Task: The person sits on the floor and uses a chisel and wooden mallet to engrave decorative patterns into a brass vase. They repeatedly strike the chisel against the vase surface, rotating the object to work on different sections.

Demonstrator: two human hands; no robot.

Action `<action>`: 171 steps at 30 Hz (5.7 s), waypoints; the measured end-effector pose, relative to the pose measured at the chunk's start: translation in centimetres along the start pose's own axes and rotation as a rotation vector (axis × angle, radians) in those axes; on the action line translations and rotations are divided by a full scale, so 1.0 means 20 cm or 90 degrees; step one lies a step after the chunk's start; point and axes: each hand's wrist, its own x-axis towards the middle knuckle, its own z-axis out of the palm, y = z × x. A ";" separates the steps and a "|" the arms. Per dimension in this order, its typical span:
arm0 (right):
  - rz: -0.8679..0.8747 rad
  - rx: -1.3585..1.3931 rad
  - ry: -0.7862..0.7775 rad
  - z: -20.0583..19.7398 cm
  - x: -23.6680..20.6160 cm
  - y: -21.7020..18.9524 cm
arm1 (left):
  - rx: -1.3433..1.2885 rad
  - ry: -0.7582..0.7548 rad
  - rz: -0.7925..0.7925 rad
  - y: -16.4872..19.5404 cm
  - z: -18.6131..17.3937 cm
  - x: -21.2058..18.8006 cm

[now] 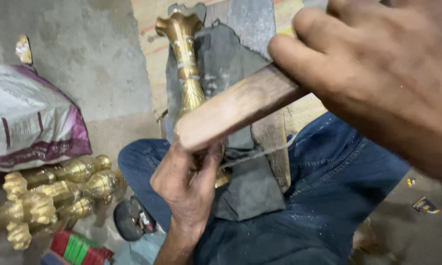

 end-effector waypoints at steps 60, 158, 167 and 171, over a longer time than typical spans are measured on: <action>0.188 0.746 -0.026 0.49 0.15 -0.55 | -0.599 0.160 -0.352 -0.27 0.03 -0.12; -0.021 -0.058 0.062 -0.15 0.14 -0.17 | -0.132 0.105 -0.113 -0.13 0.03 -0.11; -0.019 0.051 0.102 -0.08 0.05 -0.14 | -0.118 0.093 -0.088 -0.10 0.03 -0.12; -0.015 0.118 0.086 -0.11 0.08 -0.15 | -0.116 0.083 -0.089 -0.10 0.02 -0.12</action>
